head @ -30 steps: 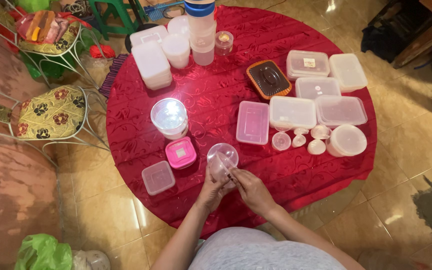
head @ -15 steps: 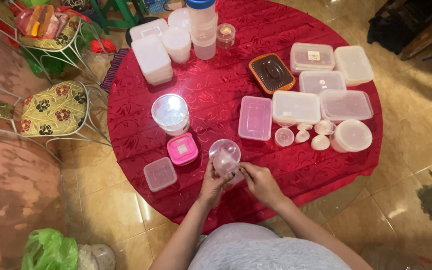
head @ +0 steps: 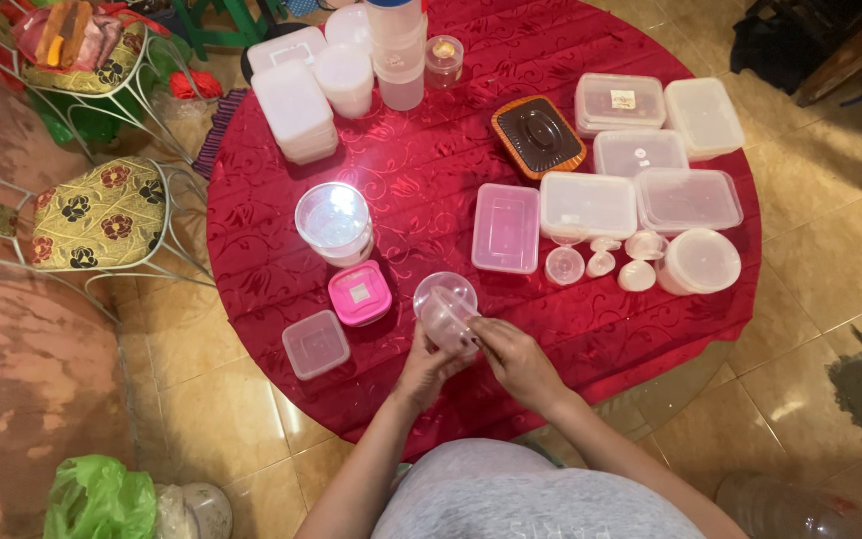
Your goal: The person opens and closes various plastic containers and lids on a red tablecloth, separating lids from bases and stacking them. The person handles small round containers, rectangular containers, and assorted lids, placing them in piles on the table.
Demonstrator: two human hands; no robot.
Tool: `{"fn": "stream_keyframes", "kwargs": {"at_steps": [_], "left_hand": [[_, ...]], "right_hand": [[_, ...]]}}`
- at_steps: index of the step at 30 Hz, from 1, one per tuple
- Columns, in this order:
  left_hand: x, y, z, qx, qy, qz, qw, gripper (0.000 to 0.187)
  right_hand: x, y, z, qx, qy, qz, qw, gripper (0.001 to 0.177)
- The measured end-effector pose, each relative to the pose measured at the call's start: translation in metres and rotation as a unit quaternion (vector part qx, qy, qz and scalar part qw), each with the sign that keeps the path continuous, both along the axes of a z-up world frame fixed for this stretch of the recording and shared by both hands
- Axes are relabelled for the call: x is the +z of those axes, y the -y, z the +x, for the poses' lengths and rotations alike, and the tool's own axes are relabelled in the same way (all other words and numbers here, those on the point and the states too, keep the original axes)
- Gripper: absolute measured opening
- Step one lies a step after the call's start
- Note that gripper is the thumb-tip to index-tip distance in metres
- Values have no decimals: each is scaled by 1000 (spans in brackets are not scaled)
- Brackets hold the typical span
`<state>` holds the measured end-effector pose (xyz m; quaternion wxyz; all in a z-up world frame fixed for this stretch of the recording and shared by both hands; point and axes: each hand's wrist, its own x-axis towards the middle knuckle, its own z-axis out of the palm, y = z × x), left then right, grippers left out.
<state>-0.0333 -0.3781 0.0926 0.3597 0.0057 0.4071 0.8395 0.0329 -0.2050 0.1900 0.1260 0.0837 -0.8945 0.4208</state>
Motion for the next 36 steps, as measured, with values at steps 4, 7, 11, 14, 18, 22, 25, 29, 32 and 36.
{"fn": "stream_keyframes", "kwargs": {"at_steps": [4, 7, 11, 14, 18, 22, 25, 29, 32, 36], "left_hand": [[3, -4, 4, 40, 32, -19, 999, 111], [8, -3, 3, 27, 22, -5, 999, 109], [9, -4, 4, 29, 15, -22, 999, 109], [6, -7, 4, 46, 3, -15, 999, 111], [-2, -8, 5, 55, -40, 5, 998, 105], [-7, -7, 4, 54, -84, 20, 995, 100], [-6, -7, 1, 46, -18, 38, 998, 98], [0, -5, 2, 43, 22, 24, 999, 101], [1, -2, 5, 25, 1, 27, 999, 105], [-1, 1, 1, 11, 4, 21, 1000, 110]], "right_hand": [[3, 2, 1, 1, -29, 15, 999, 35], [4, 2, 0, 2, -21, 13, 1000, 35], [4, 4, 0, -9, -23, 16, 1000, 34], [5, 5, 0, -17, -9, -2, 1000, 33], [5, 5, 0, -41, 17, -35, 998, 27], [6, 1, -4, -37, 21, -46, 998, 25], [8, 0, -4, 3, -3, -45, 999, 30], [13, 5, -4, 19, -25, -30, 999, 33], [15, 2, -3, 36, -14, -35, 999, 32], [15, -3, -5, 41, 13, -56, 997, 30]]}}
